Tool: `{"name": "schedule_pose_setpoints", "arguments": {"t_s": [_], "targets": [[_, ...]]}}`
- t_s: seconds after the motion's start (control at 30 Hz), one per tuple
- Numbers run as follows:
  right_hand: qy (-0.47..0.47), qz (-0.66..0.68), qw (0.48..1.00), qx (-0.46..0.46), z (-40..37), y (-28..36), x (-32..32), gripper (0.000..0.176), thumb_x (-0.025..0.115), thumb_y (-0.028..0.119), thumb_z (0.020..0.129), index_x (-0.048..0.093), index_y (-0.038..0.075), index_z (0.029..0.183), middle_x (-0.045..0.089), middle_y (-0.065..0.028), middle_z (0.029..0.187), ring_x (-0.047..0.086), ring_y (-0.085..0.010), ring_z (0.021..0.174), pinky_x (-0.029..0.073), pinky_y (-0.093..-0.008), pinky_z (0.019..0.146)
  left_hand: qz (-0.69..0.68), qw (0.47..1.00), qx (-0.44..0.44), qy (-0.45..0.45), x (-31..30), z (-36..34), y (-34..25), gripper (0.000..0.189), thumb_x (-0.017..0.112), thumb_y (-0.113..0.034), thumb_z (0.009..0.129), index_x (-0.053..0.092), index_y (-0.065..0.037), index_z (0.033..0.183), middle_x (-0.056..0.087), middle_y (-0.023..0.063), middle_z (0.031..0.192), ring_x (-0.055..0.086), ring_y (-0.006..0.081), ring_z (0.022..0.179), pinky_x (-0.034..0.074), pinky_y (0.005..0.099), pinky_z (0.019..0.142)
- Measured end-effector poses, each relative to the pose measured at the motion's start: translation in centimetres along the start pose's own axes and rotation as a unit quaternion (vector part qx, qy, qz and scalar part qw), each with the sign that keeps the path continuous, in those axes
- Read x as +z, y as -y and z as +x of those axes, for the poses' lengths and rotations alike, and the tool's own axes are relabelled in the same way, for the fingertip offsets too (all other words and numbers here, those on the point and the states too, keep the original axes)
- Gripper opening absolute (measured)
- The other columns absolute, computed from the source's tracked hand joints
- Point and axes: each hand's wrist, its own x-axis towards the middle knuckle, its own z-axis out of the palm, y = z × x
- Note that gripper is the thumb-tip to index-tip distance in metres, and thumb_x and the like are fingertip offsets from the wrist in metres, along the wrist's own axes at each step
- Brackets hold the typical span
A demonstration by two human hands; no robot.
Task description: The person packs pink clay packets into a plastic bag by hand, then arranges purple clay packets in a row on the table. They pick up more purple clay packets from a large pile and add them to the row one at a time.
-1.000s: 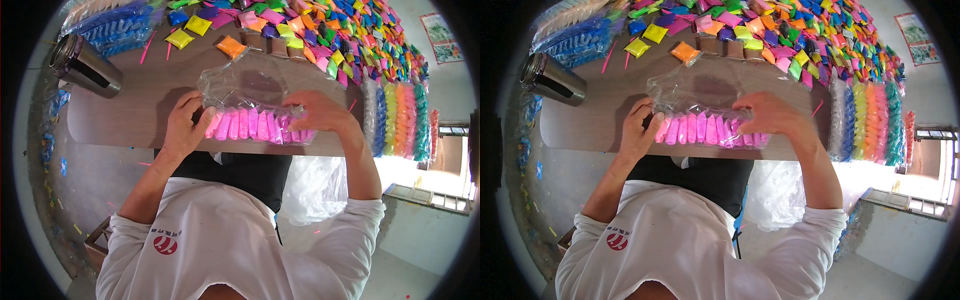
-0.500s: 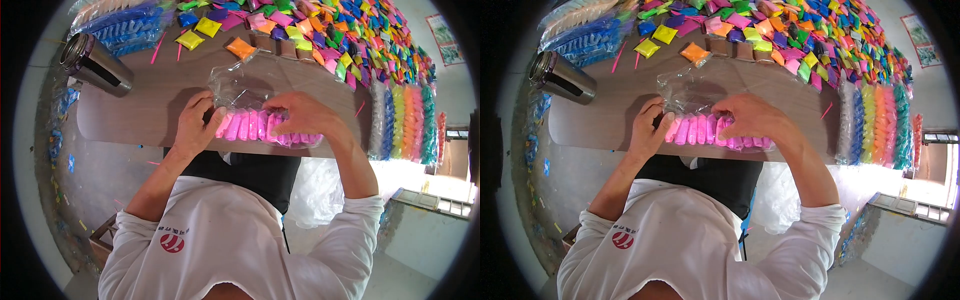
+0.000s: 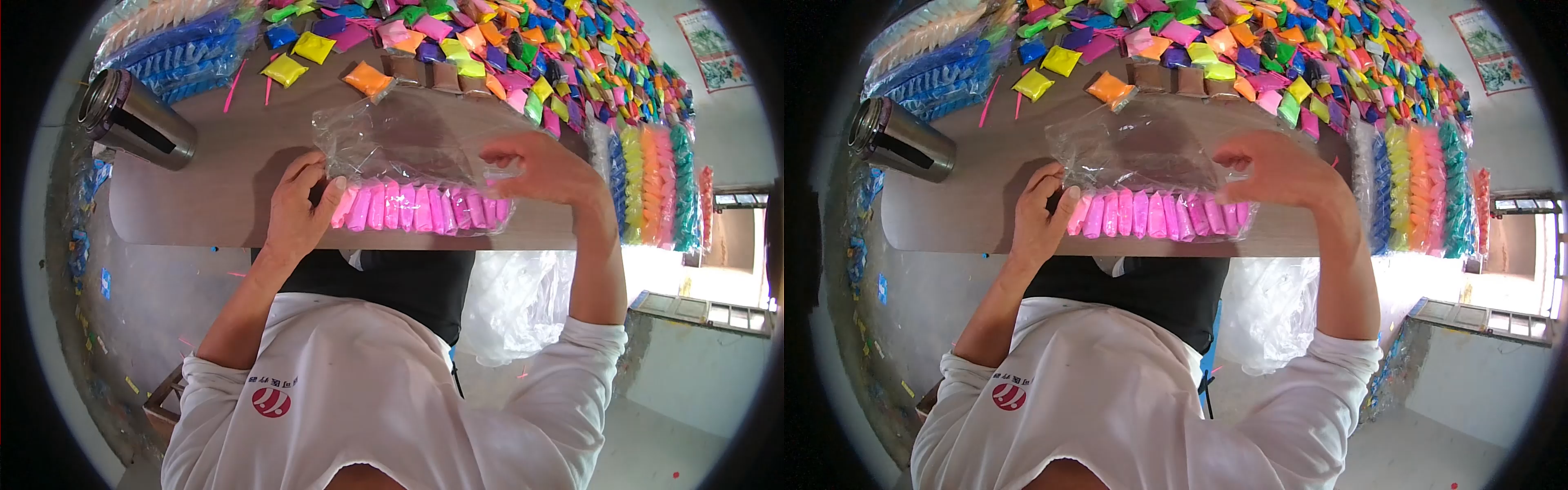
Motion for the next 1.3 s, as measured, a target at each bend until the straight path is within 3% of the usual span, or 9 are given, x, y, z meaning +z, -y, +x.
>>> {"name": "schedule_pose_setpoints", "arguments": {"t_s": [0.17, 0.47, 0.57, 0.67, 0.8, 0.97, 1.07, 1.17, 1.3], "targets": [[0.006, -0.063, 0.997, -0.041, -1.9, -1.3, 0.7, 0.048, 0.076, 0.028, 0.072, 0.069, 0.000, 0.111, 0.070, -0.0175, 0.108, 0.065, -0.0323, 0.106, 0.049, -0.0362, 0.094, 0.000, 1.000, 0.011, -0.002, 0.0, 0.0, 0.3, 0.031, 0.067, -0.022, 0.091, 0.063, 0.007, 0.099, 0.062, 0.0209, 0.118, 0.063, 0.0318, 0.099, 0.049, 0.0354, 0.086], [0.005, -0.097, 0.995, -0.012, -0.7, -2.6, 3.3, 0.030, 0.071, 0.026, 0.076, 0.072, 0.003, 0.095, 0.070, -0.0186, 0.090, 0.067, -0.0348, 0.087, 0.050, -0.0427, 0.082, 0.000, 1.000, 0.005, 0.005, -0.1, 0.0, 0.1, 0.032, 0.066, -0.023, 0.092, 0.063, 0.007, 0.100, 0.062, 0.0215, 0.118, 0.063, 0.0324, 0.102, 0.048, 0.0355, 0.088], [-0.010, -0.107, 0.994, -0.004, -0.5, -3.1, 3.8, 0.022, 0.074, 0.019, 0.077, 0.073, 0.001, 0.090, 0.070, -0.0147, 0.084, 0.067, -0.0288, 0.090, 0.050, -0.0375, 0.081, -0.009, 1.000, -0.009, 0.001, 0.0, -0.1, 0.0, 0.032, 0.065, -0.024, 0.092, 0.063, 0.007, 0.100, 0.062, 0.0213, 0.119, 0.063, 0.0325, 0.103, 0.048, 0.0356, 0.088], [-0.130, -0.029, 0.990, -0.053, -1.5, -3.0, 4.1, 0.019, 0.071, 0.017, 0.082, 0.073, 0.001, 0.091, 0.070, -0.0143, 0.083, 0.067, -0.0264, 0.085, 0.050, -0.0361, 0.077, 0.000, 1.000, -0.007, 0.006, 0.0, -0.1, 0.0, 0.033, 0.065, -0.025, 0.093, 0.063, 0.007, 0.099, 0.062, 0.0210, 0.119, 0.063, 0.0327, 0.103, 0.048, 0.0359, 0.088], [-0.032, -0.003, 0.999, 0.011, -1.4, -2.8, 3.6, 0.021, 0.068, 0.016, 0.085, 0.071, 0.002, 0.099, 0.070, -0.0152, 0.086, 0.067, -0.0259, 0.082, 0.051, -0.0357, 0.077, 0.003, 1.000, 0.000, 0.001, 0.1, -0.1, 0.1, 0.032, 0.066, -0.025, 0.092, 0.063, 0.007, 0.098, 0.062, 0.0205, 0.118, 0.063, 0.0317, 0.102, 0.048, 0.0355, 0.088], [-0.041, 0.029, 0.998, 0.022, -0.6, -3.3, 5.0, 0.025, 0.068, 0.016, 0.084, 0.069, 0.004, 0.105, 0.070, -0.0156, 0.089, 0.068, -0.0277, 0.086, 0.051, -0.0374, 0.077, -0.007, 1.000, 0.003, 0.005, 0.0, -0.1, -0.1, 0.031, 0.066, -0.024, 0.092, 0.063, 0.007, 0.095, 0.062, 0.0200, 0.118, 0.063, 0.0303, 0.102, 0.048, 0.0348, 0.087], [-0.078, 0.060, 0.995, 0.032, -1.1, -3.3, 4.9, 0.028, 0.068, 0.012, 0.085, 0.069, 0.003, 0.111, 0.073, -0.0098, 0.093, 0.068, -0.0165, 0.088, 0.050, -0.0310, 0.078, -0.002, 1.000, 0.003, 0.008, -0.1, 0.0, -0.1, 0.030, 0.066, -0.023, 0.092, 0.063, 0.007, 0.095, 0.062, 0.0199, 0.118, 0.063, 0.0304, 0.102, 0.048, 0.0348, 0.087], [-0.135, 0.058, 0.989, -0.009, -2.4, -3.2, 4.1, 0.032, 0.073, 0.015, 0.081, 0.070, 0.006, 0.111, 0.073, -0.0063, 0.095, 0.065, -0.0163, 0.079, 0.050, -0.0315, 0.072, -0.003, 1.000, 0.000, 0.007, 0.0, 0.0, -0.1, 0.030, 0.066, -0.023, 0.092, 0.063, 0.007, 0.095, 0.062, 0.0199, 0.117, 0.063, 0.0305, 0.102, 0.048, 0.0347, 0.087], [-0.184, 0.081, 0.978, 0.052, -4.8, -3.0, 3.0, 0.037, 0.077, 0.012, 0.075, 0.070, 0.007, 0.112, 0.072, -0.0014, 0.094, 0.054, -0.0079, 0.069, 0.045, -0.0253, 0.064, -0.003, 1.000, 0.006, 0.002, 0.2, 0.0, 0.0, 0.031, 0.065, -0.024, 0.093, 0.063, 0.006, 0.095, 0.062, 0.0201, 0.117, 0.062, 0.0309, 0.102, 0.048, 0.0347, 0.087]]}}
